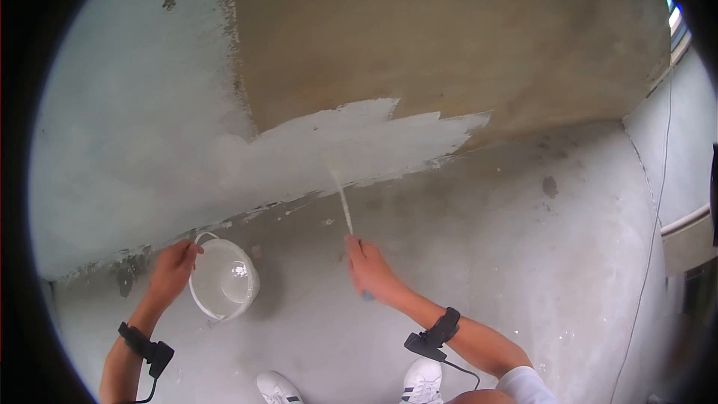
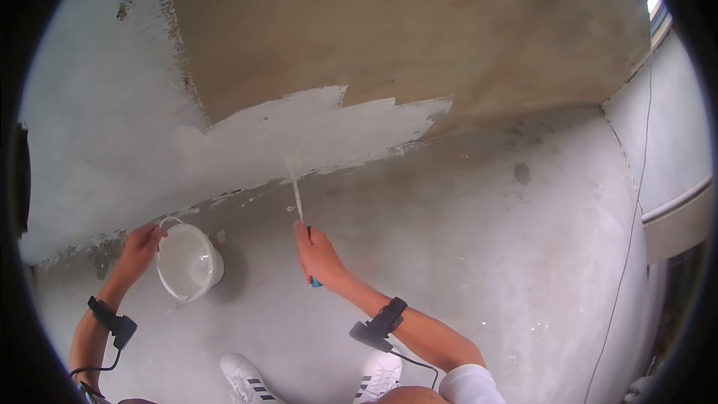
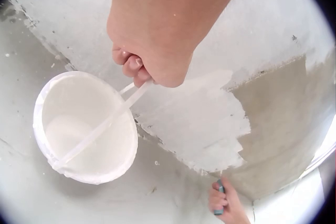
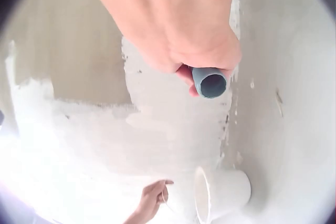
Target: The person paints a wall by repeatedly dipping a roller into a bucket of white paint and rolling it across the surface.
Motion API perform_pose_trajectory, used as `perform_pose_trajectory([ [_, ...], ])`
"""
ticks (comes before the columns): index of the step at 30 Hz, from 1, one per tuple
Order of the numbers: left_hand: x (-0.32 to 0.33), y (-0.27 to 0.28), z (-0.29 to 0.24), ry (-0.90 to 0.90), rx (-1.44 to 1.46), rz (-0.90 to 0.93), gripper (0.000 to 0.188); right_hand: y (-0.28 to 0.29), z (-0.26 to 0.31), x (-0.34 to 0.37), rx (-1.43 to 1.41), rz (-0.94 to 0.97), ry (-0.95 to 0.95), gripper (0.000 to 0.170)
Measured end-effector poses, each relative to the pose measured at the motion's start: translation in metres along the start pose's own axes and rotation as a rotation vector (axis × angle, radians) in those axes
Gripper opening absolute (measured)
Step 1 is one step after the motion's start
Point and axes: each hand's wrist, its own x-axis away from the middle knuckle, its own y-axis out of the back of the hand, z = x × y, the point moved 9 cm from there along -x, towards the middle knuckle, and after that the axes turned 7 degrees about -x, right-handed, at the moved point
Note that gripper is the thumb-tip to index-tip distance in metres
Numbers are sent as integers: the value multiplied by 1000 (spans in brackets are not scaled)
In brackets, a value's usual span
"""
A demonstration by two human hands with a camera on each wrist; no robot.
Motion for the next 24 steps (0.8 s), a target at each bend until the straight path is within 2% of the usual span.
perform_pose_trajectory([
  [5,-1,4,17,-5,-71,-13,26,-34,1,0,275,89,15,42],
  [10,4,7,24,39,-72,-17,27,-62,47,56,213,209,-127,32],
  [13,6,10,28,63,-34,-17,28,-95,47,80,31,271,-350,29],
  [16,6,12,30,55,6,-30,29,-118,43,66,80,305,-415,24],
  [19,9,13,36,37,33,-46,30,-145,43,43,126,214,-371,21],
  [22,3,8,53,0,101,-108,32,-184,48,20,55,256,-382,19],
  [24,4,10,59,21,128,-129,33,-191,43,4,-6,195,-404,18],
])
